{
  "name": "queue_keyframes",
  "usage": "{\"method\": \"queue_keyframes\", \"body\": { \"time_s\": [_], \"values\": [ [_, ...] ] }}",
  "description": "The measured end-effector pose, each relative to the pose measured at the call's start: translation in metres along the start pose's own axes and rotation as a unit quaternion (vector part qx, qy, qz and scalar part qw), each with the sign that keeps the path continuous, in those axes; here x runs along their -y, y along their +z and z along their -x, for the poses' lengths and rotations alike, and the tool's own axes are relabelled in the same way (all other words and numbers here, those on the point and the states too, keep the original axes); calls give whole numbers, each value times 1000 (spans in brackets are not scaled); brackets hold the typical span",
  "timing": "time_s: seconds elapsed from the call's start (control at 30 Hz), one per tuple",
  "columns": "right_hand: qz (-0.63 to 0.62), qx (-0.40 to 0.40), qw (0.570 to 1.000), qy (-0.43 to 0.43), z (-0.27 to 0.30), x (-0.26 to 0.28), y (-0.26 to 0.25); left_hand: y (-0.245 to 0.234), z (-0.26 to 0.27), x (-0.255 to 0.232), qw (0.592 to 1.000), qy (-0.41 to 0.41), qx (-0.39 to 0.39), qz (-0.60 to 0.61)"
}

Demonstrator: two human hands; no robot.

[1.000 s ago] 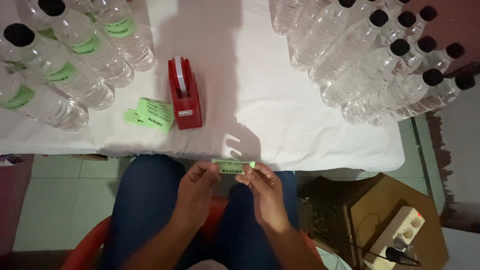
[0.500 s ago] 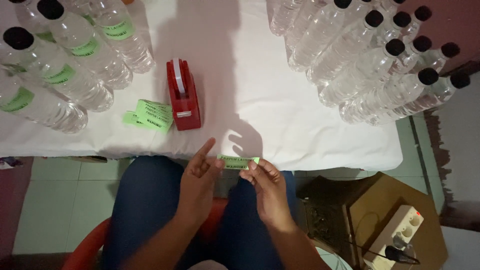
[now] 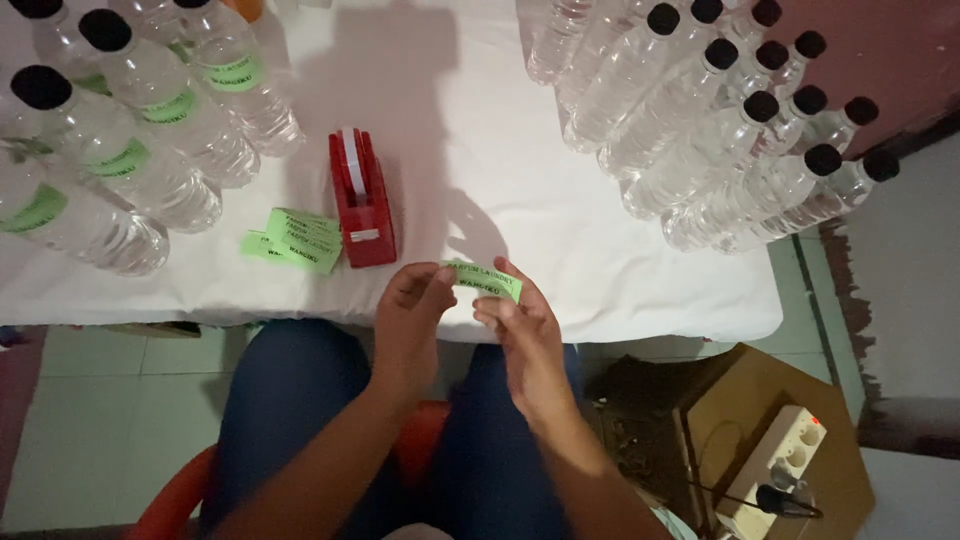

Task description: Applying green labels to clear plastic bottles filled with liquid.

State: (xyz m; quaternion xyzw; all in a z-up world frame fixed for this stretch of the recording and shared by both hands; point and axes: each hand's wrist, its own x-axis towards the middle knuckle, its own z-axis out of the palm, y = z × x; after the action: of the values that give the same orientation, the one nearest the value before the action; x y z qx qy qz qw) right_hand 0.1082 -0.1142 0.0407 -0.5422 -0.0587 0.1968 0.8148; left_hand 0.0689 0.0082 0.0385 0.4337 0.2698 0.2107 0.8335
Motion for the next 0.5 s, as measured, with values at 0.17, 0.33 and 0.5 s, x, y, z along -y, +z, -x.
{"method": "queue_keyframes", "body": {
  "time_s": [0.17, 0.33, 0.5],
  "values": [
    [-14, -80, 997, -11, -28, -12, 25, 12, -3, 2, 999, 17, 19, 22],
    [-40, -103, 994, -13, -49, -47, 10, 4, -15, 4, 999, -2, 20, 25],
    [-64, -140, 988, 23, -55, -48, 14, -9, -41, 35, 1000, -1, 10, 8]
  ]
}}
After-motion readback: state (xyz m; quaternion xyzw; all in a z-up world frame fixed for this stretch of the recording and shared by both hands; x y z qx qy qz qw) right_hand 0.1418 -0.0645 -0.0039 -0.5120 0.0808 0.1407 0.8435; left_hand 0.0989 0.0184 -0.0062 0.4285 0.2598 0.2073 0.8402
